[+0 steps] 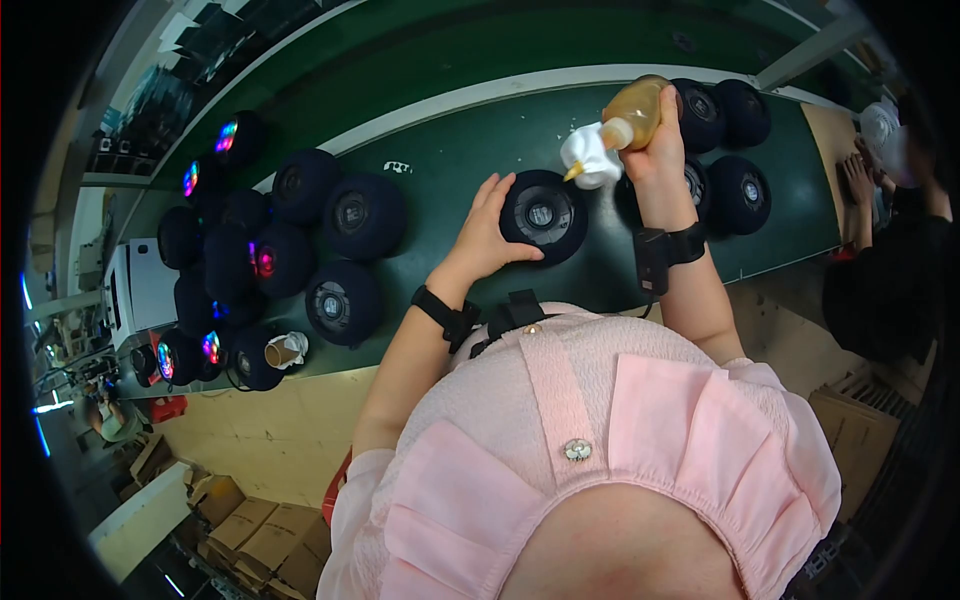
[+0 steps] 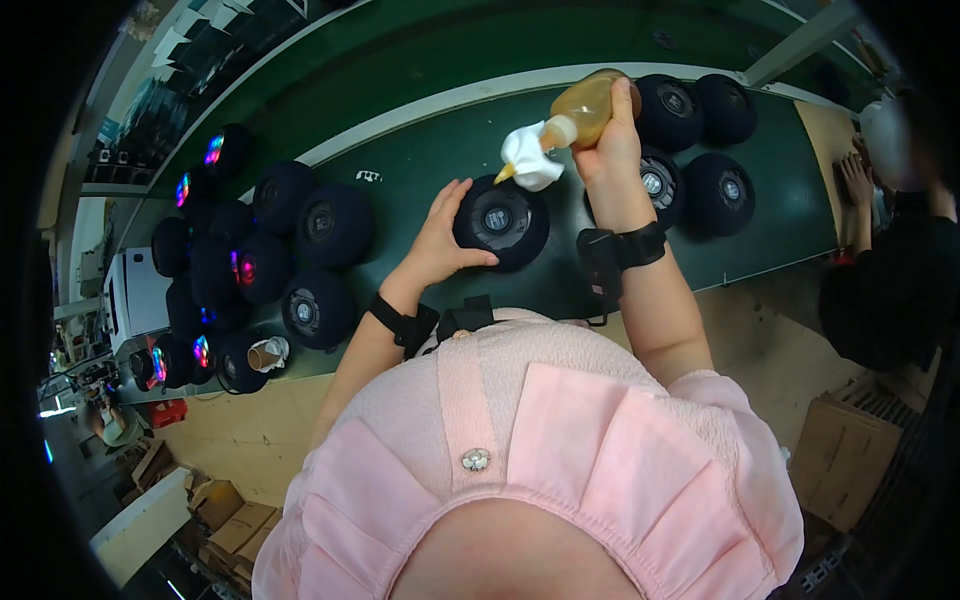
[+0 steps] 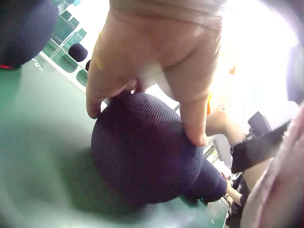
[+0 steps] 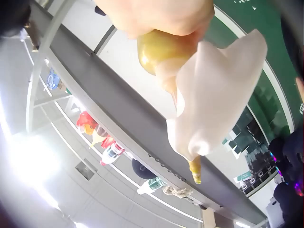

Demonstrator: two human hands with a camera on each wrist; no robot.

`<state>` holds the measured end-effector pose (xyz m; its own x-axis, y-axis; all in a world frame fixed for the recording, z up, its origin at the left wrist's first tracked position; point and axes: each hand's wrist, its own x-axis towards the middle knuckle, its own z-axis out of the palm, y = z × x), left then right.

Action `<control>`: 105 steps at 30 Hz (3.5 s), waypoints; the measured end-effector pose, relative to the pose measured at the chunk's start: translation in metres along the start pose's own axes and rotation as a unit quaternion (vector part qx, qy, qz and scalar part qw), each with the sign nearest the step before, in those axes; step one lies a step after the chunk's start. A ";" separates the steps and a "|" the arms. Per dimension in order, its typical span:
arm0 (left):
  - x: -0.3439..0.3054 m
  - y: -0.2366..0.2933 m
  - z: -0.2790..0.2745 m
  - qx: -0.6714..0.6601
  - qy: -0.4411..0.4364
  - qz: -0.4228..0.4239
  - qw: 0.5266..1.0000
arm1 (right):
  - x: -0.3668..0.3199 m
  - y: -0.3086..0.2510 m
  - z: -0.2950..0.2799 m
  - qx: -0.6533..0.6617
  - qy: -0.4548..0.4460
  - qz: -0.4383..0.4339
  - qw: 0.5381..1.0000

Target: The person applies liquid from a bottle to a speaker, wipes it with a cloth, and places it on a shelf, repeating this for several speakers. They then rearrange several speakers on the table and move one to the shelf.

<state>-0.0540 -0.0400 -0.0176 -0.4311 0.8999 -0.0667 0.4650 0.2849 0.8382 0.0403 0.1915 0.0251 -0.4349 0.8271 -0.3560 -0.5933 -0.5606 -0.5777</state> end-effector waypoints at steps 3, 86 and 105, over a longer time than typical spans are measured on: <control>-0.003 0.006 -0.002 0.000 0.016 -0.039 0.999 | -0.009 0.003 0.012 -0.024 -0.025 -0.061 0.998; -0.027 0.029 0.001 0.061 -0.019 0.077 0.995 | -0.053 -0.011 0.000 -0.079 -0.071 -0.116 0.988; -0.036 0.020 0.015 0.060 0.088 0.103 0.989 | -0.039 0.034 0.025 -0.349 -0.154 -0.212 0.900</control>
<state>-0.0178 -0.0613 -0.0065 -0.4397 0.8749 0.2029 0.6415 0.1478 0.7528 0.0203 0.1390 0.0374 -0.5002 0.8505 0.1629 -0.2266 0.0530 -0.9725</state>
